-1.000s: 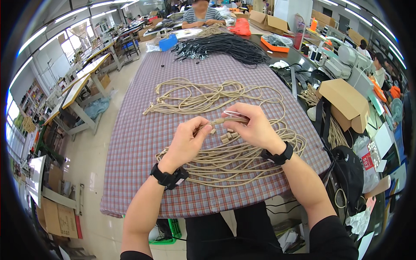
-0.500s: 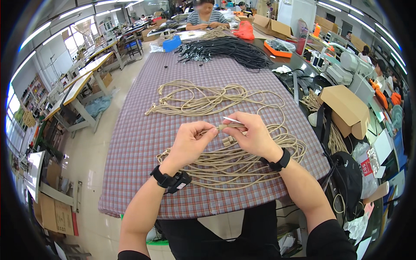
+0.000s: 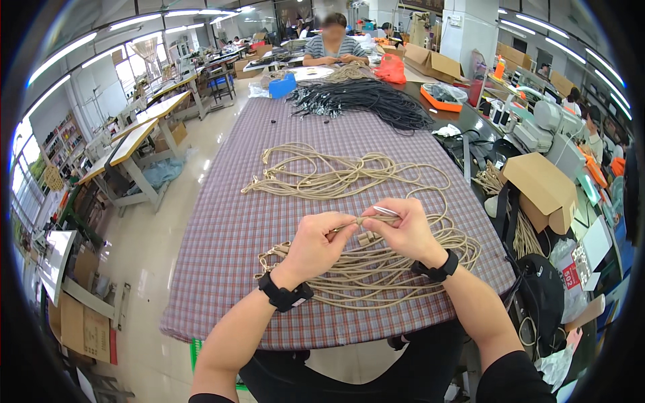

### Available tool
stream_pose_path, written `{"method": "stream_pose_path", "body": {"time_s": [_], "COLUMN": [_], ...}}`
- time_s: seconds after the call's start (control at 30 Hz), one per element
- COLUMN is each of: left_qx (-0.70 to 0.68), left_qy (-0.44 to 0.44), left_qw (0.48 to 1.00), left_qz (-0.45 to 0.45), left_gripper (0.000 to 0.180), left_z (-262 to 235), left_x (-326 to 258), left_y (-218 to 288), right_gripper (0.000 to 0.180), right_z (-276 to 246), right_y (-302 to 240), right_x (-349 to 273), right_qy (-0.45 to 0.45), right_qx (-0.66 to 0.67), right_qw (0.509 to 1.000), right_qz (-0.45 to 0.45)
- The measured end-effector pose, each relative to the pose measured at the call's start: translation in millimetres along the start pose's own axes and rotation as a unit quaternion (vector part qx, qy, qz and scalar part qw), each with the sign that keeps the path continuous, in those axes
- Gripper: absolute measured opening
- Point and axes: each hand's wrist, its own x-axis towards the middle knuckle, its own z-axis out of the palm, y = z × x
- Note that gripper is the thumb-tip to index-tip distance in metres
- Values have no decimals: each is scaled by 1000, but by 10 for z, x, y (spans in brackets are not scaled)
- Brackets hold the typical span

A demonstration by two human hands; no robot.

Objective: The person assembles beige cords by threading a white wire through a wooden bead and attaching it to the cord end. They repeat this process for multiple cords, handling them one at a time on a checkered tablecloth in a factory setting.

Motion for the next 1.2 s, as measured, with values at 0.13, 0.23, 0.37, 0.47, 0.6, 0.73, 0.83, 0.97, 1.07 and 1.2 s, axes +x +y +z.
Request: {"method": "stream_pose_path", "body": {"time_s": [0.13, 0.23, 0.37, 0.47, 0.6, 0.73, 0.83, 0.97, 1.07, 1.2], "left_qx": [-2, 2, 25, 32, 12, -10, -22, -8, -75, -95], "left_qy": [1, 3, -28, -28, -28, -33, -7, -23, -5, 31], "left_qw": [999, 1000, 999, 999, 999, 998, 999, 999, 995, 992], "left_qz": [38, 31, -35, -13, -26, -46, -33, -41, -65, -82], "left_gripper": [14, 16, 19, 18, 15, 13, 12, 13, 13, 15], "left_z": [20, 45, -11, -30, -45, -60, -49, -70, -71, -83], "left_x": [16, 0, 5, -7, -27, 2, -22, 17, 14, 27], "left_y": [-50, 7, 87, 14, 5, 40, -8, 13, -64, -7], "right_gripper": [13, 11, 8, 12, 15, 15, 16, 17, 13, 15], "right_z": [-37, -91, -45, -40, -16, -44, -3, -6, 54, 81], "right_y": [57, 104, 67, 77, 58, 69, 72, 93, 50, -7], "right_x": [-3, 3, 11, 51, 82, 67, 65, 53, 51, 27], "right_qy": [-14, -31, -20, -15, -36, -49, -34, -34, -19, -36], "right_qx": [28, 61, 20, -108, -98, -87, -98, -139, -119, -90], "right_qw": [999, 996, 998, 990, 984, 985, 981, 970, 975, 987], "right_qz": [17, 57, 48, -93, -143, -144, -165, -195, -186, -129]}}
